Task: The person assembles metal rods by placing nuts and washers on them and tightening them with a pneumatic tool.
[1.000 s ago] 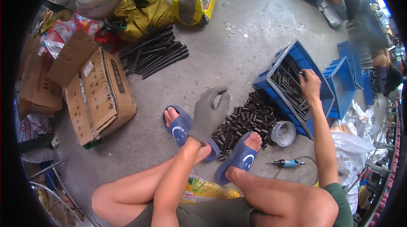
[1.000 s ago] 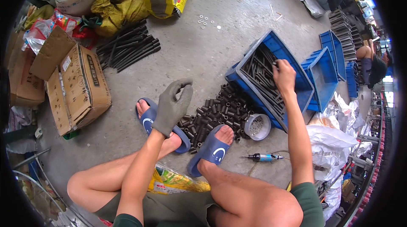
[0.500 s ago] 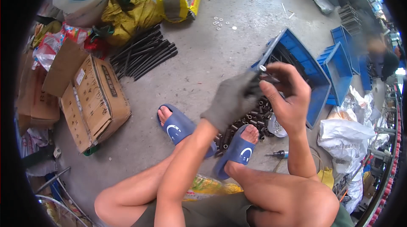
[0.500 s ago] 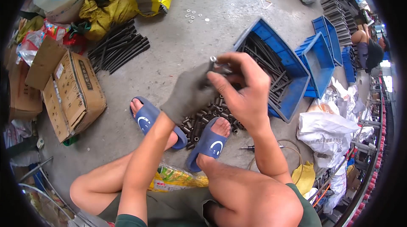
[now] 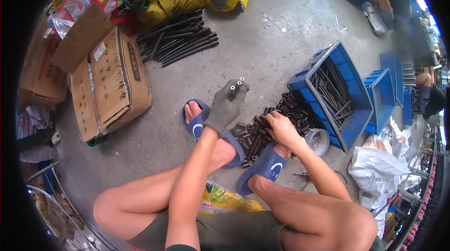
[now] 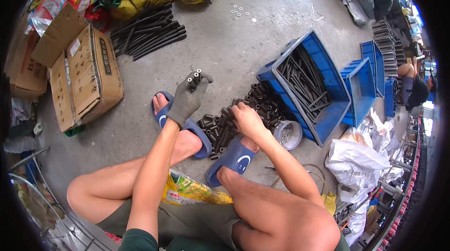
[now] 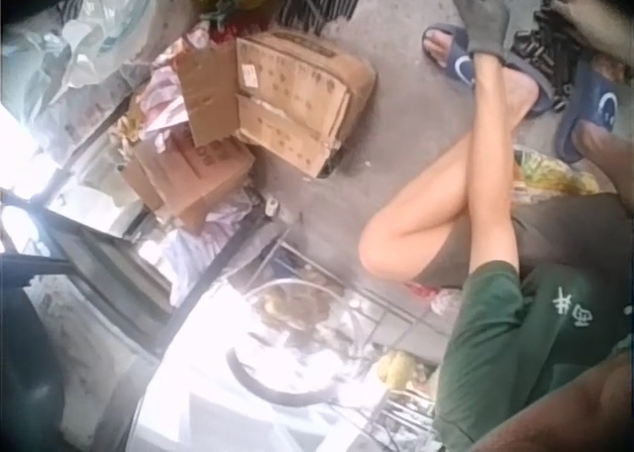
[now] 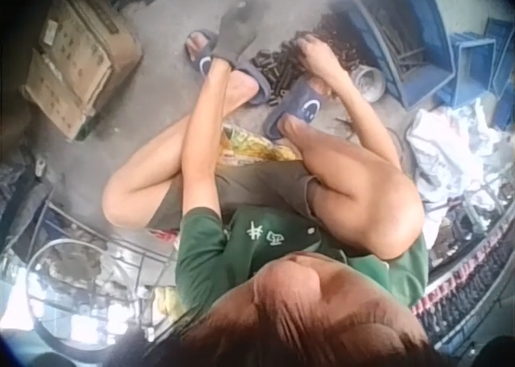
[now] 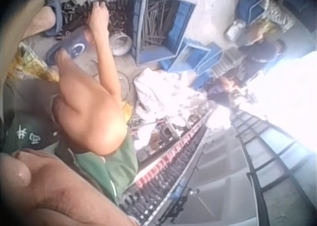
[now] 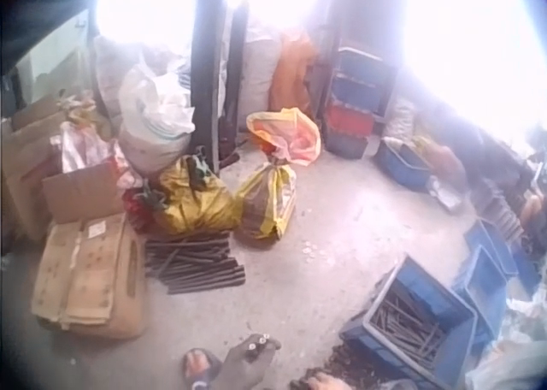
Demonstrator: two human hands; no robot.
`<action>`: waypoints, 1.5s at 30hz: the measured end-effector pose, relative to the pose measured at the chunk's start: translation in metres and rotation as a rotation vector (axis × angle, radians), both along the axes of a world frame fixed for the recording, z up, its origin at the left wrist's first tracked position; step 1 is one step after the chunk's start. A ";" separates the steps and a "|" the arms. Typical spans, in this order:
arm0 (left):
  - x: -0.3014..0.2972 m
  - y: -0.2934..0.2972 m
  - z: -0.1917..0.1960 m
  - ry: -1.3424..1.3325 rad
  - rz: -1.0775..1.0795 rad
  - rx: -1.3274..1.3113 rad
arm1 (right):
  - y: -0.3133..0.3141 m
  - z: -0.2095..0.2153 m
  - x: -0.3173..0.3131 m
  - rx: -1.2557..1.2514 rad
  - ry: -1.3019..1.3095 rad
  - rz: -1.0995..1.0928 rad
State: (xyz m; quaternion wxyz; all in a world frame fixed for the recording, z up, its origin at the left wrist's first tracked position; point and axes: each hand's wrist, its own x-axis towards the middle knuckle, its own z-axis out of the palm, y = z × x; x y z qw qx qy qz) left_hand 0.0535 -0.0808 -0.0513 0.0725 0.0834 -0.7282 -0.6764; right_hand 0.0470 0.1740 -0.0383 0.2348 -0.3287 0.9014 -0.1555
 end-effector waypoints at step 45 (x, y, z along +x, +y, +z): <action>0.009 0.003 -0.019 0.000 0.138 0.092 | -0.067 -0.034 -0.035 -0.313 0.060 0.099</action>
